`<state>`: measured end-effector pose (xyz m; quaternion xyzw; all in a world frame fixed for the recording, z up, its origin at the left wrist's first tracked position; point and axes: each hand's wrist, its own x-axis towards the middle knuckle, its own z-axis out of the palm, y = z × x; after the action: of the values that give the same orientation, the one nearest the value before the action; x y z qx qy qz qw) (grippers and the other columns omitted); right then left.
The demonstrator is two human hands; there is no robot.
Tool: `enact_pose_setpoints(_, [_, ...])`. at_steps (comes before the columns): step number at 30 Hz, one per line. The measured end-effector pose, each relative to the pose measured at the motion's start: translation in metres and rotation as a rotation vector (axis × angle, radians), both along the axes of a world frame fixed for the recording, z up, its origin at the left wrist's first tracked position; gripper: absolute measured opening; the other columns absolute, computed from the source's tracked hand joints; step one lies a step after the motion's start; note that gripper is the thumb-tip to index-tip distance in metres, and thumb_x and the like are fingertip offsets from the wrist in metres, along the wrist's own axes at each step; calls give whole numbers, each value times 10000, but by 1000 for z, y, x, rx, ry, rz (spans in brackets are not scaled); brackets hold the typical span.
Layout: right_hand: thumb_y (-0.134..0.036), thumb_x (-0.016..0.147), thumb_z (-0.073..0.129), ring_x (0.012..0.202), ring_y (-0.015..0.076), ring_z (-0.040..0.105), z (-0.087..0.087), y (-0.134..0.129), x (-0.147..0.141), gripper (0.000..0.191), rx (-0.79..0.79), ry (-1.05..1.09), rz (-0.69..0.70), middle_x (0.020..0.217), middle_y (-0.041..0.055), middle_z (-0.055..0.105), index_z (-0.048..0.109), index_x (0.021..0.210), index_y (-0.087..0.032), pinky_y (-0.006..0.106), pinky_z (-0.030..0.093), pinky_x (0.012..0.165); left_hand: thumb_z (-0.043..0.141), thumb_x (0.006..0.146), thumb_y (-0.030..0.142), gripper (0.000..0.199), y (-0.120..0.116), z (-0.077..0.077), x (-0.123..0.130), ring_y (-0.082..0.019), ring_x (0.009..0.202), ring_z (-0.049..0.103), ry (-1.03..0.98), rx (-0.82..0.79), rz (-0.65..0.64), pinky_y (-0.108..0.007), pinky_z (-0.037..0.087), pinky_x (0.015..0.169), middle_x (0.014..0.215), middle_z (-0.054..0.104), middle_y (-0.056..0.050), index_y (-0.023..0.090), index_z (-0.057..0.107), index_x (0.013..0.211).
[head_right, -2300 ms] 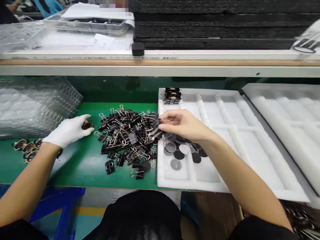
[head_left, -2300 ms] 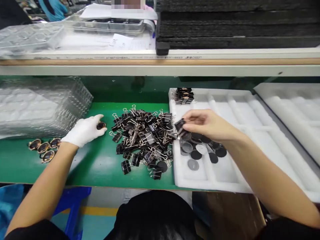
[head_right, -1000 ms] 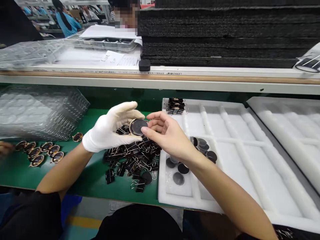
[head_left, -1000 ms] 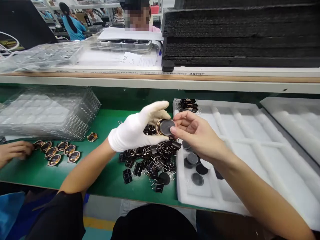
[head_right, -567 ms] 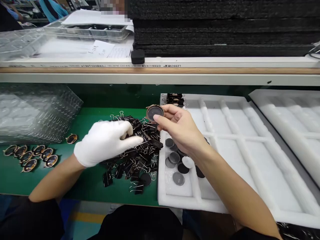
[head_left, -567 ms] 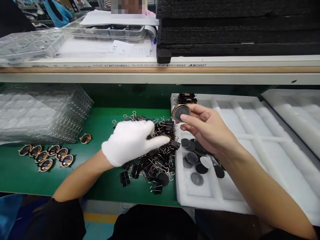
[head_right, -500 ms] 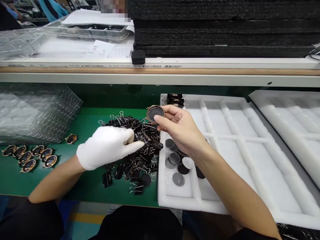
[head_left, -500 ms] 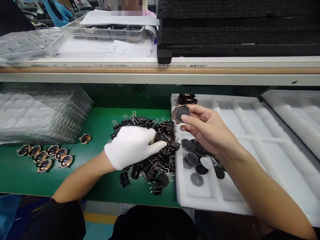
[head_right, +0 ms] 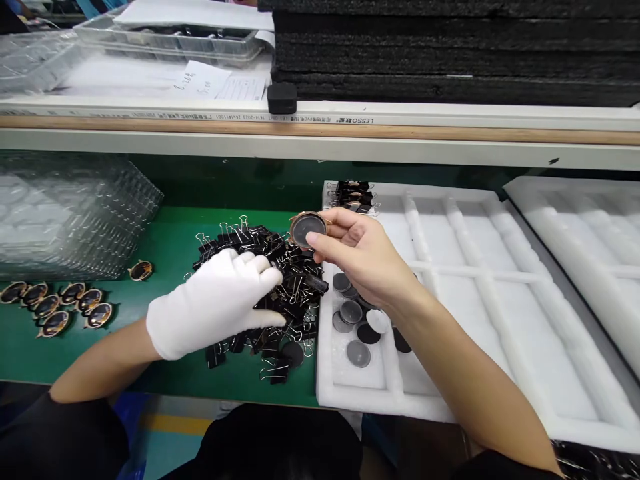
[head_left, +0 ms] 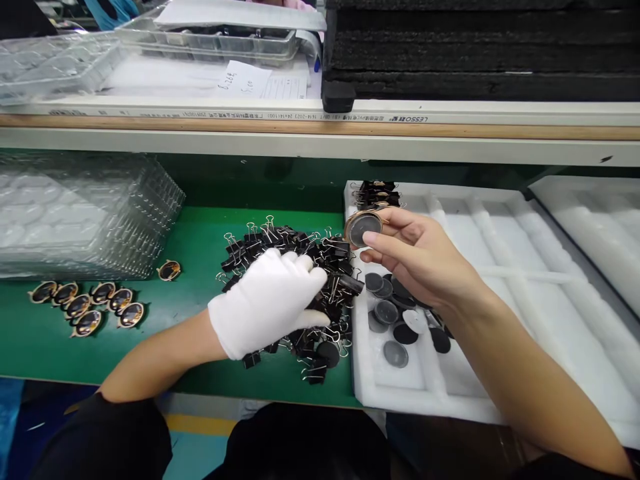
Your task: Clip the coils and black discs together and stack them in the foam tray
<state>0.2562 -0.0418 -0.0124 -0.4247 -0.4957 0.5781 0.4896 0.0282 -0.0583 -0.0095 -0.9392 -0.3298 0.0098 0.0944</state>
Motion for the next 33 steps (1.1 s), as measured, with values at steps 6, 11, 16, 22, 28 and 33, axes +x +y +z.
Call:
enact_pose_setpoints(6, [-355,798,867,824,163,689,10,-2,9,200,4,-116,168,1038,63,759,773,915,-222,269,575,675,610,991,457,260,22,7,-10,-181,757,649,-152,-309,-141,-345,431,757,831,681,4,219,672,907])
enact_pose_setpoints(11, [-292,811,853,1033,237,731,18,-12,9,192,-26,-253,543,1277,96,708,806,985,-226,350,649,843,705,922,397,277,35,24,-21,-103,682,603,-441,-628,86,-229,424,620,771,643,75,261,649,1157])
enact_pose_setpoints(16, [-264,804,857,930,212,760,6,-14,0,219,3,-179,547,1116,64,744,808,1014,-225,347,664,833,632,950,371,389,34,23,-18,-103,728,631,-712,-746,73,-222,483,691,816,670,60,246,579,1314])
enact_pose_setpoints(22, [-273,760,913,880,199,776,-2,-9,3,228,18,-37,342,1027,39,786,831,972,-287,307,657,798,648,850,554,410,26,18,-12,-87,509,416,-674,-439,208,-251,303,496,557,472,63,203,501,695])
enact_pose_setpoints(28, [-197,728,910,762,150,735,3,-11,2,203,164,-44,254,978,35,762,836,899,-277,257,644,683,649,814,578,514,20,19,-6,-68,468,330,-615,-654,270,-236,260,436,507,377,67,198,388,587])
enact_pose_setpoints(33, [-171,734,887,741,134,699,-1,-10,1,192,307,-80,179,967,33,743,830,890,-267,261,638,665,605,856,577,496,19,18,-1,-73,485,377,-734,-657,331,-222,293,450,524,424,59,202,401,604])
